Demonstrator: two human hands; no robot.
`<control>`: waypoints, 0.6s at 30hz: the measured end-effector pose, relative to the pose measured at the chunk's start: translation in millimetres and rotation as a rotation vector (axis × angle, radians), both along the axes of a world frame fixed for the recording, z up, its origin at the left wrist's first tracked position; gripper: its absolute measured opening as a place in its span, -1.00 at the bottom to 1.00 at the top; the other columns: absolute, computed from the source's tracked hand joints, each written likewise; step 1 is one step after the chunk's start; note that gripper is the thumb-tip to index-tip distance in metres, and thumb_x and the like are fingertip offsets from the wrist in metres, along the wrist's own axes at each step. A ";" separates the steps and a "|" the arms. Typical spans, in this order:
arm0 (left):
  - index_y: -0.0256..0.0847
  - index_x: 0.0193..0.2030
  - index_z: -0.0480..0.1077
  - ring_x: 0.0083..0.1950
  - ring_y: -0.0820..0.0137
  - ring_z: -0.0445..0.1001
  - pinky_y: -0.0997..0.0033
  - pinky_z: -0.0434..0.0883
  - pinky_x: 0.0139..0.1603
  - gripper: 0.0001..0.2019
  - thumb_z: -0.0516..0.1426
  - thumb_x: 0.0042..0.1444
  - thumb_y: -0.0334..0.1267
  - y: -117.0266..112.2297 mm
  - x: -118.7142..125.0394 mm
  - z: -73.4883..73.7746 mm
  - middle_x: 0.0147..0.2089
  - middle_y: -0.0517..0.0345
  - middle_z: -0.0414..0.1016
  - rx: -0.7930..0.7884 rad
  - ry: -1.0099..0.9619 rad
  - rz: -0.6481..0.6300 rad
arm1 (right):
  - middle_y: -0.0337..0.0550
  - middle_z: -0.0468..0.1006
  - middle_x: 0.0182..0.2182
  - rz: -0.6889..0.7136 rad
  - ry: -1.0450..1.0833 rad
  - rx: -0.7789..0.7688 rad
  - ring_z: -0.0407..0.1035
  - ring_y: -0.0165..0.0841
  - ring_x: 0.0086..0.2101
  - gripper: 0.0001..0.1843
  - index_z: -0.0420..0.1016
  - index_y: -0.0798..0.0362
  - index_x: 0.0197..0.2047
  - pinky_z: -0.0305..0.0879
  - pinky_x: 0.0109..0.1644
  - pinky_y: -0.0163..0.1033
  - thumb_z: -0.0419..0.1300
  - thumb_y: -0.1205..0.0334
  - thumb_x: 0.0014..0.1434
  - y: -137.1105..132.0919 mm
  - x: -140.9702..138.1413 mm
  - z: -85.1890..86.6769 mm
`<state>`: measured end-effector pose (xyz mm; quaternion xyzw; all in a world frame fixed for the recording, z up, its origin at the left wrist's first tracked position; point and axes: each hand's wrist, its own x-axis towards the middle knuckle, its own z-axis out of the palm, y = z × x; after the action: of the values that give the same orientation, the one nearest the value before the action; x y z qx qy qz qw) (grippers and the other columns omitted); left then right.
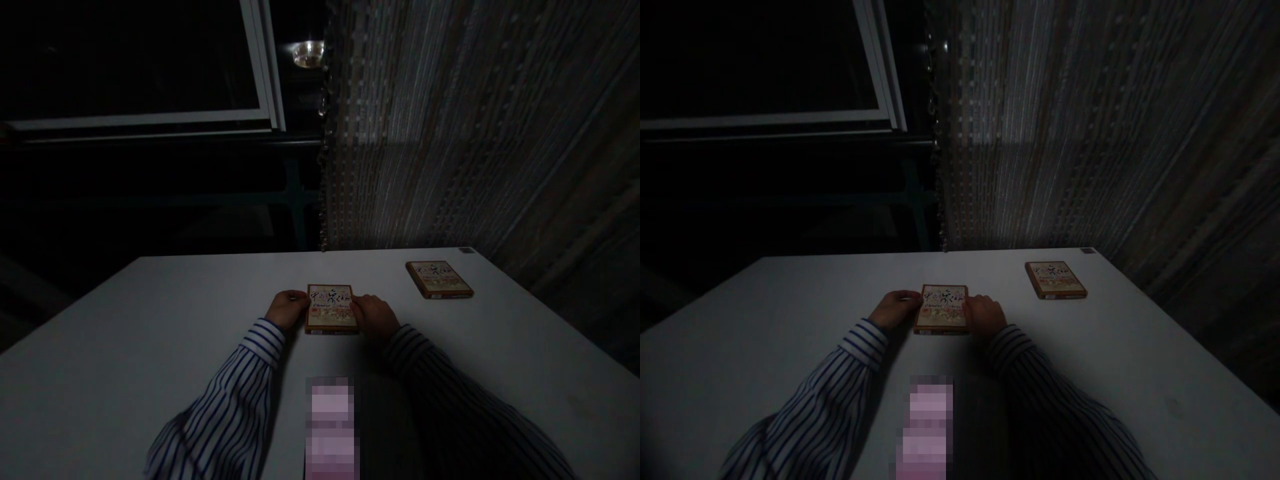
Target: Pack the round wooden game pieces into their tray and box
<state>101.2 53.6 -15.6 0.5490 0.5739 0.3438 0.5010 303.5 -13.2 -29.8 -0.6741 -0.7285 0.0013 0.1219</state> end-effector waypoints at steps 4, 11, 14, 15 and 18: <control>-0.34 -0.40 0.41 -0.41 0.34 0.46 0.39 0.35 -0.33 -0.74 0.22 -0.31 -0.28 0.2 -0.6 -0.6 -0.47 0.07 0.50 -0.005 -0.013 -0.003 | -0.09 0.45 -0.27 -0.015 -0.010 -0.019 0.28 -0.33 -0.24 -0.64 0.36 0.07 -0.11 0.09 -0.19 -0.28 -0.20 0.18 0.24 -0.7 -1.4 1.8; -0.34 -0.37 0.39 -0.39 0.33 0.48 0.39 0.36 -0.31 -0.69 0.24 -0.32 -0.25 2.2 -0.4 -3.3 -0.45 0.04 0.51 -0.014 -0.031 0.009 | -0.07 0.45 -0.23 -0.024 -0.015 -0.037 0.27 -0.33 -0.19 -0.63 0.34 0.07 -0.08 0.09 -0.14 -0.27 -0.20 0.18 0.24 -1.3 -2.2 3.0; -0.34 -0.36 0.38 -0.39 0.33 0.48 0.39 0.36 -0.31 -0.68 0.25 -0.31 -0.24 2.2 0.1 -3.9 -0.45 0.04 0.51 -0.019 -0.041 0.017 | -0.08 0.45 -0.24 -0.026 -0.015 -0.043 0.28 -0.33 -0.20 -0.62 0.33 0.06 -0.07 0.09 -0.15 -0.27 -0.21 0.17 0.24 -1.8 -1.6 3.1; -0.34 -0.36 0.38 -0.39 0.33 0.48 0.39 0.37 -0.31 -0.68 0.25 -0.32 -0.24 2.1 0.2 -4.0 -0.45 0.04 0.51 -0.019 -0.044 0.020 | -0.08 0.45 -0.23 -0.027 -0.012 -0.040 0.28 -0.32 -0.20 -0.62 0.33 0.06 -0.05 0.09 -0.16 -0.27 -0.22 0.17 0.25 -2.0 -1.5 3.1; -0.34 -0.36 0.38 -0.39 0.32 0.48 0.39 0.37 -0.31 -0.66 0.27 -0.33 -0.22 1.1 0.3 -2.9 -0.46 0.04 0.51 -0.022 -0.060 0.035 | -0.08 0.45 -0.22 -0.026 -0.009 -0.038 0.27 -0.31 -0.19 -0.61 0.31 0.05 -0.02 0.09 -0.15 -0.26 -0.22 0.16 0.25 -2.3 -1.5 3.1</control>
<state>101.5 54.7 -18.5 0.5229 0.5720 0.3623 0.5179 302.1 -15.5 -26.7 -0.6858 -0.7200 0.0106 0.1059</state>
